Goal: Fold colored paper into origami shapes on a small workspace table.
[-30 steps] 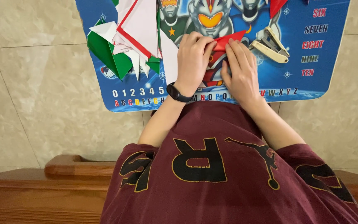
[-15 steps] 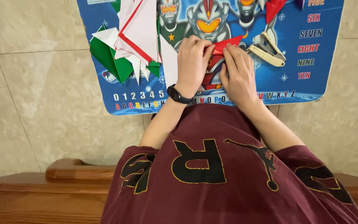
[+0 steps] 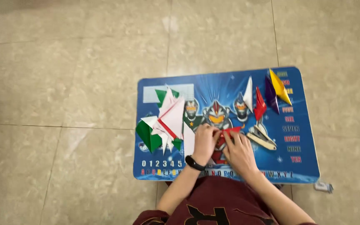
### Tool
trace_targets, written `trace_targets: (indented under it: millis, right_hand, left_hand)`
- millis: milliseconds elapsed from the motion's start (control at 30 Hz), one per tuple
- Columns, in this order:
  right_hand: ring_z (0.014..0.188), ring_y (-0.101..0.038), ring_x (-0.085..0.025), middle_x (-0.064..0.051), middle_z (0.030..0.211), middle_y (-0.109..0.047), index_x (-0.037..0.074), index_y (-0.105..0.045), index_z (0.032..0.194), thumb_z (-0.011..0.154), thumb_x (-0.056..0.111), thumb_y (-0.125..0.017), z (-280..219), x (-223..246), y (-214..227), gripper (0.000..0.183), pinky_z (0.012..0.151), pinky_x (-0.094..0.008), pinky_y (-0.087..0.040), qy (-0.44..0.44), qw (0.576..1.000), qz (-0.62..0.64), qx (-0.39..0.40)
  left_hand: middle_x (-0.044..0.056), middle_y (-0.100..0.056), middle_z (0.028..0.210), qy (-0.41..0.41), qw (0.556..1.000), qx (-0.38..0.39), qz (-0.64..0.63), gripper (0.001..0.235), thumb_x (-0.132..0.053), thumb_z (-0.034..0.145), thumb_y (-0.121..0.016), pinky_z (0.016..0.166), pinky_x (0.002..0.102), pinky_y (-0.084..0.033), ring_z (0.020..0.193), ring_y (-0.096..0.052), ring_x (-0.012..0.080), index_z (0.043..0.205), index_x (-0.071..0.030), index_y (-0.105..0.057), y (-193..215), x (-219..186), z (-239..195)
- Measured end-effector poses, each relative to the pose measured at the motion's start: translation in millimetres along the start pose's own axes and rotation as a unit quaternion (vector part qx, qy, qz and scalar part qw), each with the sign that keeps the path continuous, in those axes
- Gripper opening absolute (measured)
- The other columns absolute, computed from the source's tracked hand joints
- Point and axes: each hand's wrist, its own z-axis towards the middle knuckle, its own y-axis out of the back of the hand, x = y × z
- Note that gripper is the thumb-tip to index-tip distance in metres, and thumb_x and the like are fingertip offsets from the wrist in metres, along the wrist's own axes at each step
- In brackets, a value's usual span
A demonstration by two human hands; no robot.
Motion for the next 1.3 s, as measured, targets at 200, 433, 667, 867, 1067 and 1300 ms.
trace_targets:
  millis: [200, 433, 667, 867, 1067, 1300]
  right_hand:
    - [0.12, -0.055, -0.035, -0.019, 0.132, -0.059, -0.002, -0.064, 0.124, 0.087, 0.019, -0.061, 8, 6, 6, 0.043, 0.102, -0.047, -0.045, 0.008, 0.999, -0.004, -0.036]
    - [0.119, -0.056, -0.033, -0.017, 0.129, -0.063, -0.002, -0.066, 0.123, 0.089, 0.019, -0.061, 7, 3, 2, 0.041, 0.102, -0.046, -0.046, 0.01, 0.999, -0.017, -0.039]
    - [0.125, -0.053, -0.032, -0.015, 0.135, -0.06, 0.0, -0.061, 0.13, 0.09, 0.019, -0.058, 0, -3, -8, 0.044, 0.107, -0.046, -0.041, 0.012, 0.999, -0.013, -0.03]
    - [0.128, -0.05, -0.03, -0.015, 0.14, -0.057, 0.002, -0.056, 0.137, 0.09, 0.02, -0.055, -2, -1, -8, 0.05, 0.109, -0.045, -0.039, 0.004, 0.999, -0.034, -0.012]
    - [0.128, -0.049, -0.03, -0.014, 0.141, -0.055, 0.007, -0.053, 0.141, 0.089, 0.025, -0.057, 0, 1, -6, 0.056, 0.107, -0.045, -0.039, -0.003, 0.998, -0.059, 0.026]
    - [0.129, -0.048, -0.031, -0.012, 0.144, -0.053, 0.009, -0.05, 0.146, 0.091, 0.029, -0.055, -4, -3, -12, 0.058, 0.107, -0.046, -0.039, -0.008, 0.996, -0.08, 0.033]
  left_hand:
    - [0.014, -0.066, 0.091, 0.012, 1.0, 0.001, -0.023, 0.014, -0.014, 0.086, -0.079, 0.085, 0.043, -0.05, 0.093, -0.061, 0.0343, 0.092, -0.002, -0.074, 2, -1, 1]
    - [0.013, -0.062, 0.103, -0.047, 0.998, 0.024, 0.039, 0.016, -0.006, 0.09, -0.072, 0.088, 0.043, -0.05, 0.099, -0.058, 0.0309, 0.105, 0.0, -0.072, 10, -16, -10]
    - [0.019, -0.063, 0.124, -0.17, 0.973, -0.001, 0.157, 0.043, -0.001, 0.085, -0.066, 0.102, 0.041, -0.049, 0.117, -0.057, 0.0322, 0.127, 0.01, -0.066, 21, -30, -37]
    - [0.023, -0.062, 0.139, -0.18, 0.96, 0.021, 0.215, 0.045, -0.009, 0.093, -0.064, 0.116, 0.047, -0.04, 0.134, -0.054, 0.0359, 0.134, 0.009, -0.063, 2, -8, -53]
    - [0.021, -0.058, 0.147, -0.15, 0.971, 0.017, 0.188, 0.047, -0.022, 0.105, -0.056, 0.123, 0.052, -0.027, 0.144, -0.048, 0.0321, 0.142, 0.005, -0.058, 8, -9, -58]
    - [0.027, -0.04, 0.158, -0.078, 0.979, 0.04, 0.185, 0.062, -0.039, 0.102, -0.057, 0.121, 0.06, -0.014, 0.15, -0.033, 0.0348, 0.152, -0.004, -0.047, 18, -12, -54]
